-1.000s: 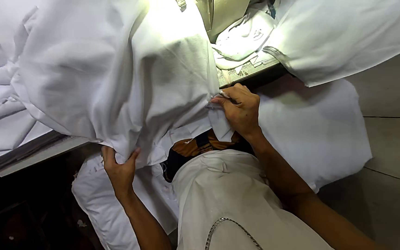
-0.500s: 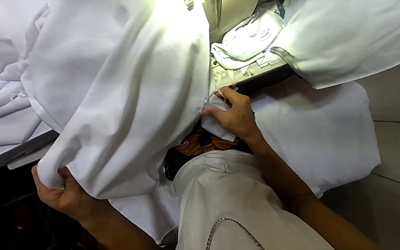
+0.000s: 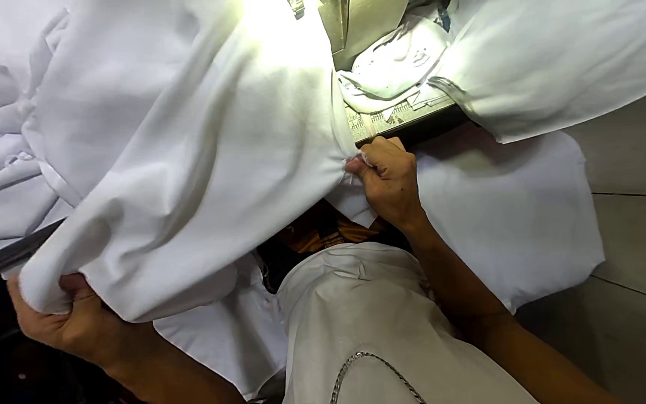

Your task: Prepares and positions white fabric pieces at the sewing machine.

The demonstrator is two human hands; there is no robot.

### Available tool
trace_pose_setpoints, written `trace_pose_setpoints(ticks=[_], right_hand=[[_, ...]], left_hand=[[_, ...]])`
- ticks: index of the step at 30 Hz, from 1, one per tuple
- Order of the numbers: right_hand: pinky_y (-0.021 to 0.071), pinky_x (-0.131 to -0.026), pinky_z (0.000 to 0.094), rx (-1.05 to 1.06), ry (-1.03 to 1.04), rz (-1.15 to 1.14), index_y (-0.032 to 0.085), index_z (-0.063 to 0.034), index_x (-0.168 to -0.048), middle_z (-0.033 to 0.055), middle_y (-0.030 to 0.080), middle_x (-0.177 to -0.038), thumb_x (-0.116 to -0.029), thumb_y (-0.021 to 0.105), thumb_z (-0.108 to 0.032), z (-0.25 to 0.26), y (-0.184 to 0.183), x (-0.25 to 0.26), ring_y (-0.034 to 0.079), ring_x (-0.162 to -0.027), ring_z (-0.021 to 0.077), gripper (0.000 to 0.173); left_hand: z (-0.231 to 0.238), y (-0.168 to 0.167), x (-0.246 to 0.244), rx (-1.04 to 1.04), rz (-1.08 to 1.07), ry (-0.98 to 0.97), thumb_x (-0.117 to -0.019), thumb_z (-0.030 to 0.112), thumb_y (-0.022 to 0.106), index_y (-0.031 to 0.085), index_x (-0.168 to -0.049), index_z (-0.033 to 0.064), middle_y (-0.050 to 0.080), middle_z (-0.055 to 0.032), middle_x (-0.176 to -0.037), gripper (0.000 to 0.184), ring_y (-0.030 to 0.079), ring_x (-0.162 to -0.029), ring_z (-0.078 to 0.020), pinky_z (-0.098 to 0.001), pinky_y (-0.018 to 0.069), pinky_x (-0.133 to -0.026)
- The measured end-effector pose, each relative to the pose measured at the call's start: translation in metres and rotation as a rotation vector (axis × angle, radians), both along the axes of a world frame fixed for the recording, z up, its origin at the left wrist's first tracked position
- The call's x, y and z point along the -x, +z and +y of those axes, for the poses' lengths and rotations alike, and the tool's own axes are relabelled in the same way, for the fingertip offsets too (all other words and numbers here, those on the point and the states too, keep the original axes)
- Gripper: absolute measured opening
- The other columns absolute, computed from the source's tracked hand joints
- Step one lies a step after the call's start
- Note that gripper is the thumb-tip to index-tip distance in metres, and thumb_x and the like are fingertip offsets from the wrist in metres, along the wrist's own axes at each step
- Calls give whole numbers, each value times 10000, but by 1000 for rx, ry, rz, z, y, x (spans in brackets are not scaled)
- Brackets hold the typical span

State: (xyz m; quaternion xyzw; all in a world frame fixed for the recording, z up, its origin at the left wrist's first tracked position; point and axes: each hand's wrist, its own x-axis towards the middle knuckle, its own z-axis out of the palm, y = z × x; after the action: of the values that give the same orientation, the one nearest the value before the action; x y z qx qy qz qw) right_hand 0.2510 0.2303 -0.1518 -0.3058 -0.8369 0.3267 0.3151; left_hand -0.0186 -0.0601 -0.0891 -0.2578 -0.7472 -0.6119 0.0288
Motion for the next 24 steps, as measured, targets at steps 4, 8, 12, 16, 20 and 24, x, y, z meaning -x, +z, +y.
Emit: trace_pose_setpoints(ticks=[4,8,12,16,20,24], right_hand=[[443,-719,357,134,30,-6,647,-42,-813,45,568,-720,-1049,541,-204,3,-10,-6,561,-733,173,306],[461,-570,301,201,35,-44,624,-45,-866,48,545,-737,-1075,511,-198,2,-22,-6,550,-647,138,283],[459,-580,263,214,3,1,653,-40,-891,50,569,-747,-1048,591,-212,1,-19,-2,546,-645,118,240],[525,-635,273,313,2,-22,676,-48,-1103,67,658,-883,-1011,663,-291,-1,-11,-1,619,-731,116,260],[509,-727,322,256,-86,5,708,-59,-1063,68,658,-946,-891,810,-306,-6,-10,6,608,-841,165,318],[456,-680,366,106,-198,-83,715,-66,-1017,72,636,-897,-865,828,-366,-11,-10,15,575,-810,212,354]], left_hand=[[8,7,-1,33,-38,84,-1007,-13,503,515,-1288,-89,648,-24,-1164,292,623,-1103,-58,-266,504,-1017],[9,-17,0,161,-228,26,-1040,106,508,554,-1273,60,667,89,-1075,241,659,-990,-14,-254,555,-923],[6,-33,-7,143,-502,-43,-1087,246,399,552,-1194,128,712,114,-972,221,700,-917,-9,-240,590,-869],[2,-37,-16,137,-551,-150,-978,397,627,513,-1219,124,711,131,-977,381,702,-924,-1,-221,593,-870],[-2,-39,-11,184,-529,-229,-832,505,809,549,-1199,124,721,124,-969,589,711,-907,-23,-235,604,-843],[-1,-36,-10,257,-509,-235,-777,485,858,548,-1183,106,718,126,-962,636,711,-894,-19,-231,608,-827]])
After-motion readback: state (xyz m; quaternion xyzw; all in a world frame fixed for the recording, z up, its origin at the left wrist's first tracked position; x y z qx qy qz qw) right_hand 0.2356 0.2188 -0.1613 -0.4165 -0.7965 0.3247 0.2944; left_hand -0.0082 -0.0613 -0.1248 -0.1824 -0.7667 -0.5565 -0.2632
